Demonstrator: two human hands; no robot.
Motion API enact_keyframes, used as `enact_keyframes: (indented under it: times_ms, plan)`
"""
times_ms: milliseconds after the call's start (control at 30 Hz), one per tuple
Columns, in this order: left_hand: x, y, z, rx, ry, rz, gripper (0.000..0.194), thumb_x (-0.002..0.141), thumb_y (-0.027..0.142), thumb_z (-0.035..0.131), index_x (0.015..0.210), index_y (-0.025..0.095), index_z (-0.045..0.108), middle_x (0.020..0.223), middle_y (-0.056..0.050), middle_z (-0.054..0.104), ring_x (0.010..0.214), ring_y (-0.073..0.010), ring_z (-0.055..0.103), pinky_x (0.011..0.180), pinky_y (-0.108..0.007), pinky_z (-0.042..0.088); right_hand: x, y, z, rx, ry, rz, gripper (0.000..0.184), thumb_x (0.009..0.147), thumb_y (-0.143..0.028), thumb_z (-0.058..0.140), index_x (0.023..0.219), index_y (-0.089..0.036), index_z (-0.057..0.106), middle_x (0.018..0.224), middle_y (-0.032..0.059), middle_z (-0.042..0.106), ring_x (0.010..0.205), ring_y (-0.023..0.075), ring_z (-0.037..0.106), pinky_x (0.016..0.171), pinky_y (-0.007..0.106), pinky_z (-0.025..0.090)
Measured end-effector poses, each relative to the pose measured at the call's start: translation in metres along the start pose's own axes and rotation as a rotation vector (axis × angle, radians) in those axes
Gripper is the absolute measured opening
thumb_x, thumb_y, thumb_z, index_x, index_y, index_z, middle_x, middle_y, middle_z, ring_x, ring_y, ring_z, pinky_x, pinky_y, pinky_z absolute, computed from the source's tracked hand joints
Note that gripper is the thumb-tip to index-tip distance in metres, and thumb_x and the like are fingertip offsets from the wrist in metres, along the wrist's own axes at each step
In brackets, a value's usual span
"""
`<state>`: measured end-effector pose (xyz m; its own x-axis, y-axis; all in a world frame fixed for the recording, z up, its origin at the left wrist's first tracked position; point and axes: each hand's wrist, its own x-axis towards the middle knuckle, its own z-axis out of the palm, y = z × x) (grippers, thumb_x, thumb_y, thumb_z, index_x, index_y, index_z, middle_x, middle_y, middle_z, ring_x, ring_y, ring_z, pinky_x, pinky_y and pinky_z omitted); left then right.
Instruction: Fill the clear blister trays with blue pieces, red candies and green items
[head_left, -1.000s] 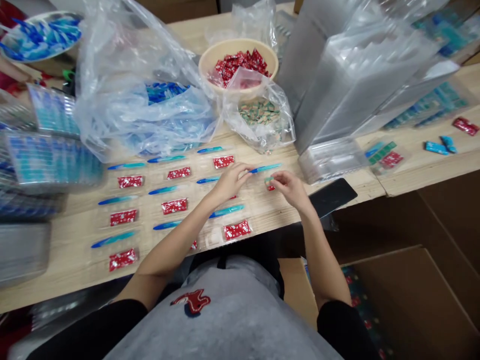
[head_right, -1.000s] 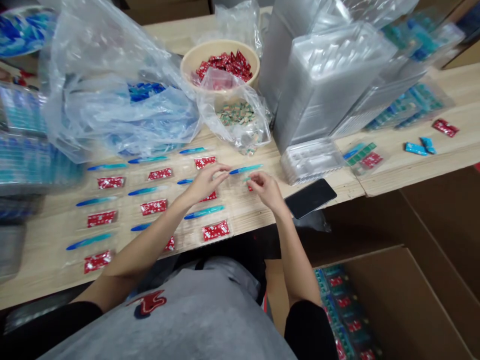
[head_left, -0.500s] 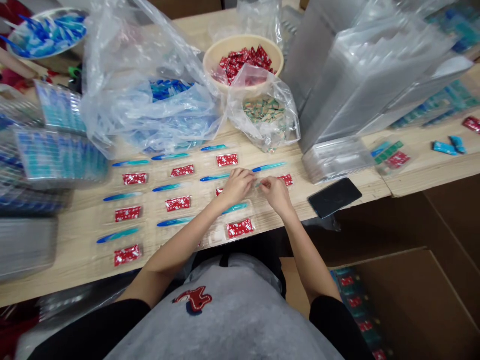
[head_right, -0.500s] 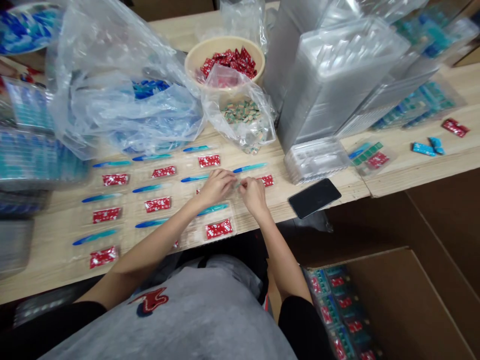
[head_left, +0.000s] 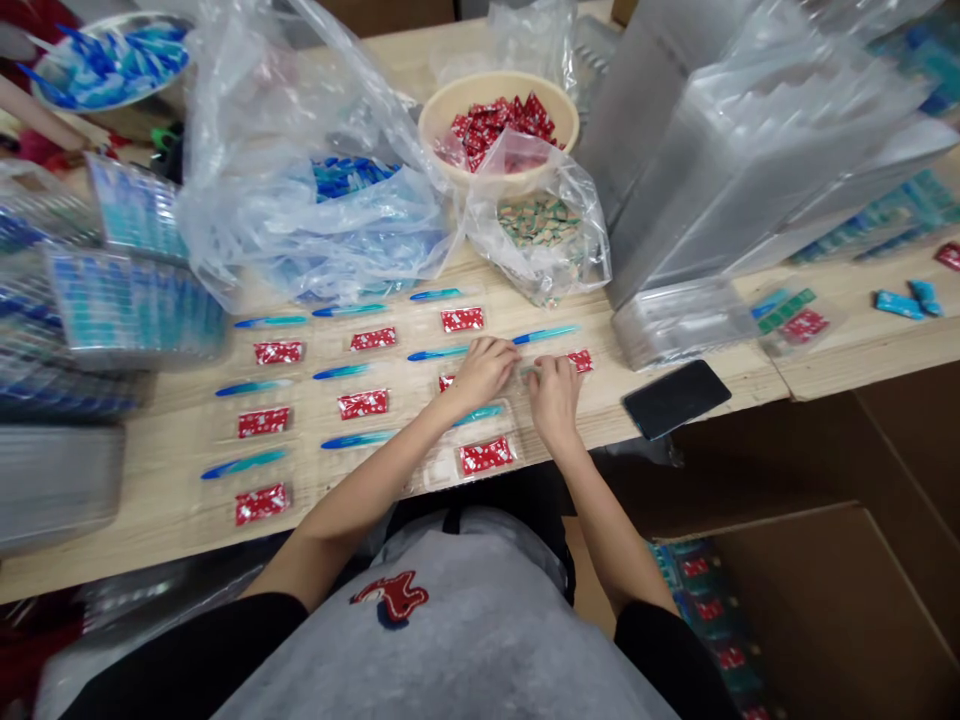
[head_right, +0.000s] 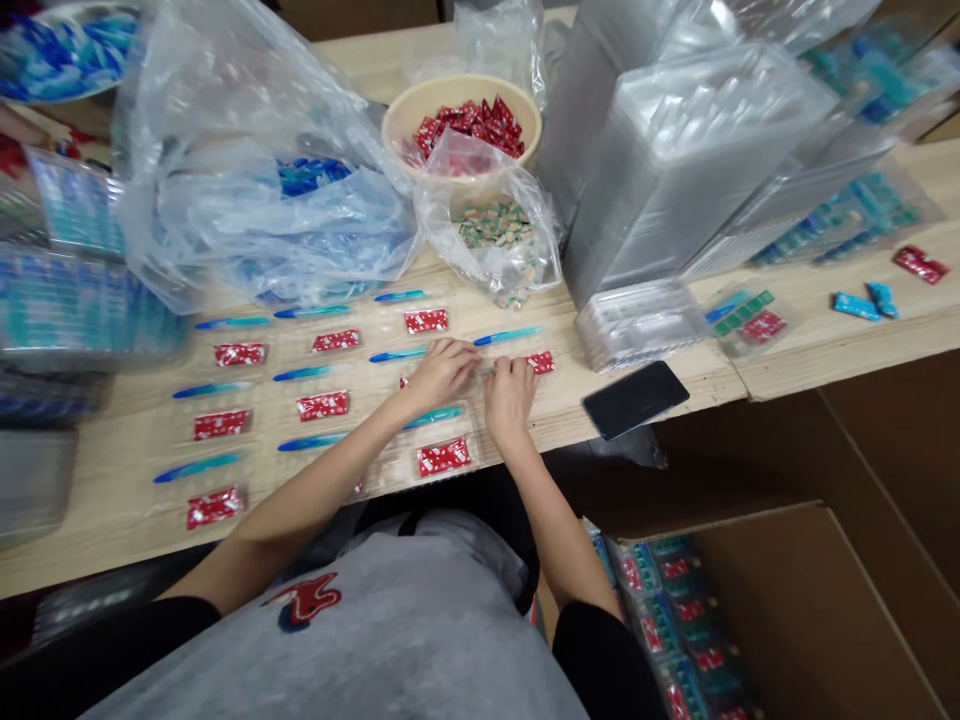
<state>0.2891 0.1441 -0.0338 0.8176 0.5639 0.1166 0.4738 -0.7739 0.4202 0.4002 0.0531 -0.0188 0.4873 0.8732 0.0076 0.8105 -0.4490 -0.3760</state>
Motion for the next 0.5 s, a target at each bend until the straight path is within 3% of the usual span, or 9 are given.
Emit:
enact_keyframes:
  times_ms: [167,300,400,500]
  plan:
    - [-0.002,0.004,-0.005,-0.03,0.013,0.011,0.025,0.092,0.014,0.046,0.109,0.015,0.065,0.111,-0.011,0.066,0.11,-0.0248,0.053,0.096,-0.043,0.043,-0.002,0.003,0.006,-0.032,0.033,-0.044,0.016,0.089,-0.016,0.053,0.089,-0.015,0.069,0.095,0.0145,0.061,0.093,0.0297,0.051,0.084,0.042,0.035]
    - [0.016,0.011,-0.037,-0.143,0.174,0.072,0.027,0.096,0.021,0.042,0.115,0.017,0.06,0.113,-0.01,0.064,0.108,-0.0205,0.056,0.097,-0.037,0.043,-0.003,0.01,0.009,0.036,0.101,-0.104,0.014,0.089,-0.02,0.056,0.089,-0.016,0.069,0.094,0.0129,0.061,0.091,0.0281,0.052,0.088,0.045,0.035]
    - [0.063,0.008,-0.071,-0.171,0.295,0.081,0.028,0.097,0.024,0.039,0.114,0.018,0.06,0.115,-0.009,0.064,0.11,-0.0195,0.055,0.099,-0.035,0.042,-0.006,0.016,0.01,0.126,0.223,-0.153,0.014,0.088,-0.021,0.058,0.099,-0.018,0.068,0.104,0.0122,0.061,0.1,0.027,0.052,0.098,0.048,0.033]
    - [0.132,-0.007,-0.088,-0.129,0.208,0.036,0.024,0.091,0.02,0.046,0.106,0.016,0.065,0.112,-0.008,0.065,0.109,-0.022,0.056,0.099,-0.037,0.04,-0.015,0.021,0.013,0.189,0.404,-0.216,0.016,0.092,-0.025,0.055,0.104,-0.02,0.065,0.115,0.0123,0.058,0.109,0.0249,0.052,0.104,0.048,0.032]
